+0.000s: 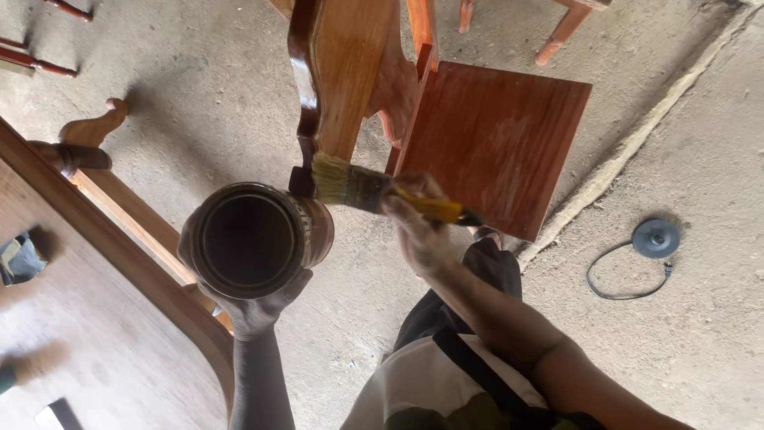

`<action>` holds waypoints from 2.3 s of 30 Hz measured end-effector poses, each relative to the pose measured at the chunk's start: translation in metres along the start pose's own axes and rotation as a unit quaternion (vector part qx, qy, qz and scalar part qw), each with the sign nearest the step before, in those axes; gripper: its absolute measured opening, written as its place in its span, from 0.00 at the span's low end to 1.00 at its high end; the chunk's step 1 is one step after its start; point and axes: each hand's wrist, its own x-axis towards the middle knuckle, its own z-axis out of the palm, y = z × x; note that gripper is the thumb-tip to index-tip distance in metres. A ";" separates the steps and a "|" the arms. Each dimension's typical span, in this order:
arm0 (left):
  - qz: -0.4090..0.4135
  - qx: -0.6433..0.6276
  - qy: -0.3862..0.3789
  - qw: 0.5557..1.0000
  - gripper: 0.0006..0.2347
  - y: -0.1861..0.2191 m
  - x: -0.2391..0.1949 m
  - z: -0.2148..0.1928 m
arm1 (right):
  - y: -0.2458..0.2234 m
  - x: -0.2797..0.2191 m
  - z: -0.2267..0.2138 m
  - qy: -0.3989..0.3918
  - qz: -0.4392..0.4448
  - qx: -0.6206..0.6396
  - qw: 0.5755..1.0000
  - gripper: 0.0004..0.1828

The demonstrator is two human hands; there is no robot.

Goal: The person applies varnish to wooden chairs using a paintbrush. They dip the brush into a can of varnish and coat the seat, backrest, and legs of the chairs. The person moves between different chairs to continue the application.

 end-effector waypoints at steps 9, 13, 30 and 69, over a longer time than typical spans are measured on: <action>0.003 -0.025 -0.020 0.999 0.50 -0.003 0.006 -0.002 | 0.007 -0.032 0.005 -0.001 -0.150 -0.310 0.939 0.05; 0.040 -0.038 -0.013 0.998 0.48 -0.005 0.005 -0.002 | -0.019 -0.029 0.021 0.035 -0.109 -0.314 0.942 0.07; -0.028 -0.092 -0.049 0.994 0.49 -0.012 -0.002 0.012 | 0.017 -0.037 0.030 0.051 -0.122 -0.256 0.957 0.06; -0.177 -0.175 0.123 0.961 0.49 0.057 -0.010 0.042 | -0.140 0.146 0.049 -0.311 -0.247 -0.422 0.815 0.08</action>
